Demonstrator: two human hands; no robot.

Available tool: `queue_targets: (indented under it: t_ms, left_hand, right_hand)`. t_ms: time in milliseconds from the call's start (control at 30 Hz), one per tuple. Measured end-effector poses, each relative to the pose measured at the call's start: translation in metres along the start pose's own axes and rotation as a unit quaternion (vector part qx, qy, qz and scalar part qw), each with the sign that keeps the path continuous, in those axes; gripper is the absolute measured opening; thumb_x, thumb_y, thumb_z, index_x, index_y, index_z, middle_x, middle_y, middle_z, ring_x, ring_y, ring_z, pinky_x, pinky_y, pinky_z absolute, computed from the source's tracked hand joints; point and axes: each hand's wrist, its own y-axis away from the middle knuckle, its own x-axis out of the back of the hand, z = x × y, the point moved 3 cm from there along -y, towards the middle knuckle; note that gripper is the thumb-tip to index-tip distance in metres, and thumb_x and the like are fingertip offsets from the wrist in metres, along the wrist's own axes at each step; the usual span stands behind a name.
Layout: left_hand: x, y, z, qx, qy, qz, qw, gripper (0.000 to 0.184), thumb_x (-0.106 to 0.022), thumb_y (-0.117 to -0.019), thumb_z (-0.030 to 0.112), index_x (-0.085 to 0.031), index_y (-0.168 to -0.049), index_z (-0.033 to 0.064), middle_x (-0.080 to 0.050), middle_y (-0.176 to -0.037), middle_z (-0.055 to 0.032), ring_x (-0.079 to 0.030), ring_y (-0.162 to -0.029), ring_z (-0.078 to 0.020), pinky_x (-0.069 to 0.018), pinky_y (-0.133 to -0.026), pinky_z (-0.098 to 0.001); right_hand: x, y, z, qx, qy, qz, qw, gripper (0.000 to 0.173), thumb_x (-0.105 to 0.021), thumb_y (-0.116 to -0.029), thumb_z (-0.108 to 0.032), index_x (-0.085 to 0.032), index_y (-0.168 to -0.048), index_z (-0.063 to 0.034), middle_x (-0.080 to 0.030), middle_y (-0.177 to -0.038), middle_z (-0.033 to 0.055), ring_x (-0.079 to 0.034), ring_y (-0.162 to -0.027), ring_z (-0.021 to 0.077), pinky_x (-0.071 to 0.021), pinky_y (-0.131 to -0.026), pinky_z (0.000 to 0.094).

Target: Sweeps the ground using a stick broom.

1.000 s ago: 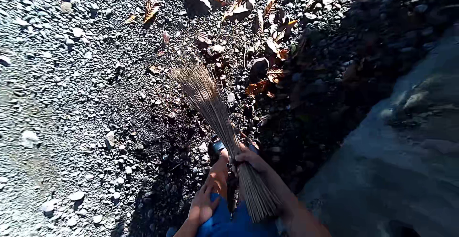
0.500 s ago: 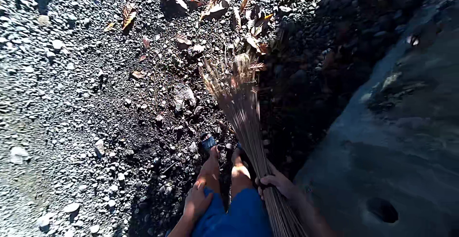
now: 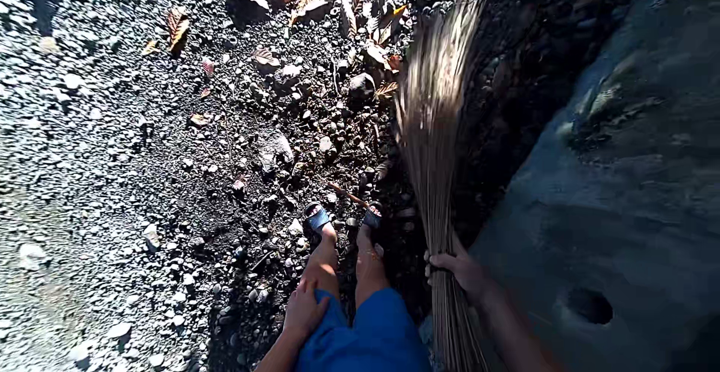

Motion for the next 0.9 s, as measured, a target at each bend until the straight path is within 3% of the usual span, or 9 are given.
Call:
queue_targets:
  t_ms: [167, 267, 333, 433, 567, 700, 767, 833, 900]
  left_hand:
    - [0.002, -0.001, 0.012, 0.008, -0.015, 0.004, 1.0, 0.069, -0.056, -0.1007, 0.049, -0.04, -0.158, 0.0128, -0.03, -0.165, -0.0201, -0.037, -0.147, -0.0433, -0.0373, -0.114, -0.0595]
    - [0.003, -0.002, 0.011, 0.002, -0.022, 0.013, 1.0, 0.069, -0.057, -0.1009, 0.048, -0.041, -0.157, 0.0125, -0.031, -0.165, -0.0198, -0.037, -0.147, -0.0425, -0.0359, -0.116, -0.0578]
    - [0.002, -0.003, 0.008, 0.006, -0.033, 0.013, 0.999, 0.069, -0.056, -0.1012, 0.049, -0.04, -0.158, 0.0124, -0.032, -0.165, -0.0201, -0.037, -0.147, -0.0417, -0.0356, -0.117, -0.0572]
    - [0.002, -0.001, 0.011, 0.013, -0.04, 0.013, 0.999, 0.069, -0.056, -0.1015, 0.049, -0.04, -0.158, 0.0115, -0.032, -0.164, -0.0208, -0.036, -0.148, -0.0417, -0.0348, -0.117, -0.057]
    - [0.002, 0.0, 0.019, 0.012, -0.039, 0.018, 0.999, 0.068, -0.055, -0.1017, 0.048, -0.04, -0.157, 0.0116, -0.033, -0.164, -0.0213, -0.038, -0.147, -0.0433, -0.0362, -0.116, -0.0588]
    - [0.004, -0.001, 0.025, 0.009, -0.039, 0.026, 0.999, 0.067, -0.056, -0.1014, 0.048, -0.042, -0.156, 0.0116, -0.034, -0.163, -0.0212, -0.04, -0.145, -0.0432, -0.0382, -0.114, -0.0595]
    - [0.004, -0.002, 0.026, 0.004, -0.043, 0.028, 0.999, 0.067, -0.056, -0.1014, 0.047, -0.042, -0.156, 0.0118, -0.034, -0.163, -0.021, -0.041, -0.145, -0.043, -0.0383, -0.114, -0.0596]
    - [0.005, -0.002, 0.024, 0.002, -0.046, 0.034, 0.998, 0.067, -0.057, -0.1013, 0.047, -0.043, -0.156, 0.0123, -0.035, -0.163, -0.0205, -0.04, -0.145, -0.0426, -0.0372, -0.115, -0.0596]
    - [0.006, 0.001, 0.026, 0.001, -0.041, 0.037, 0.998, 0.066, -0.058, -0.1015, 0.046, -0.044, -0.155, 0.0109, -0.035, -0.162, -0.0211, -0.039, -0.146, -0.043, -0.0361, -0.115, -0.0603]
  right_hand:
    - [0.032, 0.024, 0.047, -0.157, 0.012, -0.12, 0.98, 0.083, -0.054, -0.0926, -0.004, -0.011, -0.162, -0.018, -0.064, -0.092, 0.0114, -0.067, -0.066, 0.0223, -0.0599, -0.059, 0.0376]
    - [0.077, -0.003, 0.027, -0.133, 0.151, 0.052, 0.978, 0.08, -0.065, -0.0945, -0.001, -0.024, -0.161, -0.0178, -0.062, -0.115, 0.0187, -0.067, -0.079, 0.0261, -0.0585, -0.068, 0.0431]
    - [0.095, -0.016, 0.009, -0.092, 0.187, 0.143, 0.968, 0.094, -0.072, -0.0903, -0.002, -0.017, -0.164, -0.0182, -0.051, -0.141, 0.0269, -0.066, -0.105, 0.0364, -0.0573, -0.085, 0.0525]
    - [0.085, -0.012, 0.011, -0.031, 0.128, 0.175, 0.976, 0.102, -0.068, -0.0899, -0.001, -0.001, -0.165, -0.0197, -0.042, -0.15, 0.0259, -0.067, -0.1, 0.0322, -0.0594, -0.078, 0.0468]
    - [0.059, 0.032, 0.046, -0.052, 0.038, 0.079, 0.995, 0.103, -0.062, -0.0892, -0.001, 0.007, -0.164, -0.0206, -0.055, -0.123, 0.0193, -0.068, -0.072, 0.0223, -0.0605, -0.064, 0.0392]
    - [0.078, 0.044, 0.062, -0.126, 0.036, -0.02, 0.991, 0.092, -0.062, -0.0895, -0.001, -0.01, -0.163, -0.0179, -0.064, -0.103, 0.0164, -0.067, -0.065, 0.0233, -0.0599, -0.059, 0.0386]
    - [0.101, 0.027, 0.046, -0.132, 0.07, 0.034, 0.988, 0.084, -0.064, -0.0918, 0.001, -0.022, -0.162, -0.0186, -0.064, -0.11, 0.0175, -0.067, -0.071, 0.0241, -0.0588, -0.061, 0.0401]
    - [0.121, 0.007, 0.02, -0.082, 0.076, 0.111, 0.988, 0.087, -0.065, -0.0921, 0.003, -0.02, -0.163, -0.019, -0.058, -0.127, 0.0202, -0.065, -0.083, 0.0257, -0.0579, -0.068, 0.0425]
    - [0.138, -0.005, 0.006, -0.009, 0.043, 0.158, 0.987, 0.088, -0.059, -0.0922, 0.0, -0.011, -0.164, -0.0165, -0.06, -0.115, 0.0173, -0.066, -0.072, 0.022, -0.059, -0.062, 0.0386]
